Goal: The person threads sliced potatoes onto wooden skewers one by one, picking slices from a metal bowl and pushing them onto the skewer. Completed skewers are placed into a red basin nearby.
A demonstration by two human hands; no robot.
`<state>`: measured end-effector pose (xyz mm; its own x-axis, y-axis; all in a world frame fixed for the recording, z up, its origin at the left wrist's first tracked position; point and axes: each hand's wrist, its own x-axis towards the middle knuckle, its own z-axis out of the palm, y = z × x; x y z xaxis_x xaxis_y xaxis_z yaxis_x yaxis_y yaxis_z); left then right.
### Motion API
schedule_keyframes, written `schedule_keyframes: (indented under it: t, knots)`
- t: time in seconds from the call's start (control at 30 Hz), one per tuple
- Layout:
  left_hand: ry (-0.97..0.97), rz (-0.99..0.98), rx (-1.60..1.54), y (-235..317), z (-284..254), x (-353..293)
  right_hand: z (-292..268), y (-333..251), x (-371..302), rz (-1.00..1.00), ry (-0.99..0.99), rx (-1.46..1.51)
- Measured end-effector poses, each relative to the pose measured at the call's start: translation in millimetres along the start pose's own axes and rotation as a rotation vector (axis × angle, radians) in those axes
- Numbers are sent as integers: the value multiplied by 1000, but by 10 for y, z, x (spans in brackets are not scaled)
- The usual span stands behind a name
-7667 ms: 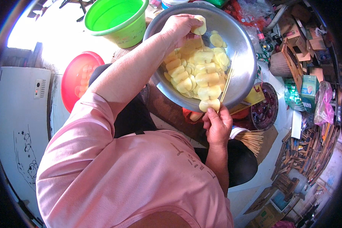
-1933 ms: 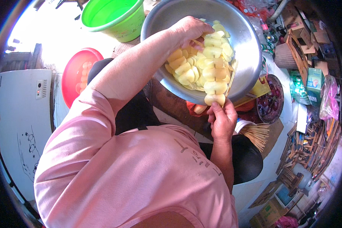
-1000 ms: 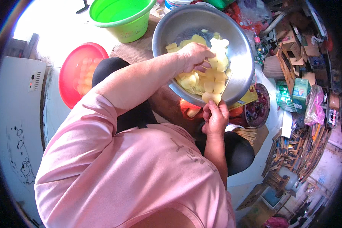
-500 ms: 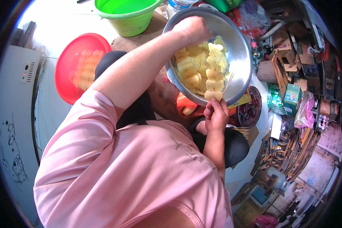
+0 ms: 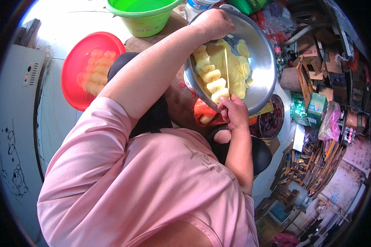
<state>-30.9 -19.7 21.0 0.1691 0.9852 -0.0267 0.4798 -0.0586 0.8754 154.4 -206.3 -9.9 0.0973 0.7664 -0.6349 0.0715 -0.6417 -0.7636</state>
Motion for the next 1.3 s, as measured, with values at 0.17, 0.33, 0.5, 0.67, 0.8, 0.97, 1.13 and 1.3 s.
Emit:
schedule_keyframes:
  t: [0.17,0.33,0.5,0.67,0.8,0.97,1.13,1.3]
  knots:
    - [-38,30,144,-113,130,1,74,-96,74,15,9,-215]
    - [-227,100,507,-274,251,-23,38,-94,57,-1,14,-240]
    - [-481,77,660,-452,508,-163,-45,-34,-27,-39,38,-194]
    - [-453,76,723,-485,599,-196,-54,-6,-79,-62,67,-199]
    - [-461,60,754,-526,625,-166,-104,50,-61,-101,53,-138]
    - [-413,82,838,-333,565,-188,-242,180,-94,-173,129,82]
    - [-288,158,583,-91,708,-170,-348,155,-137,-278,250,177]
    - [-323,128,593,-260,1259,-15,-417,221,-178,-296,234,255]
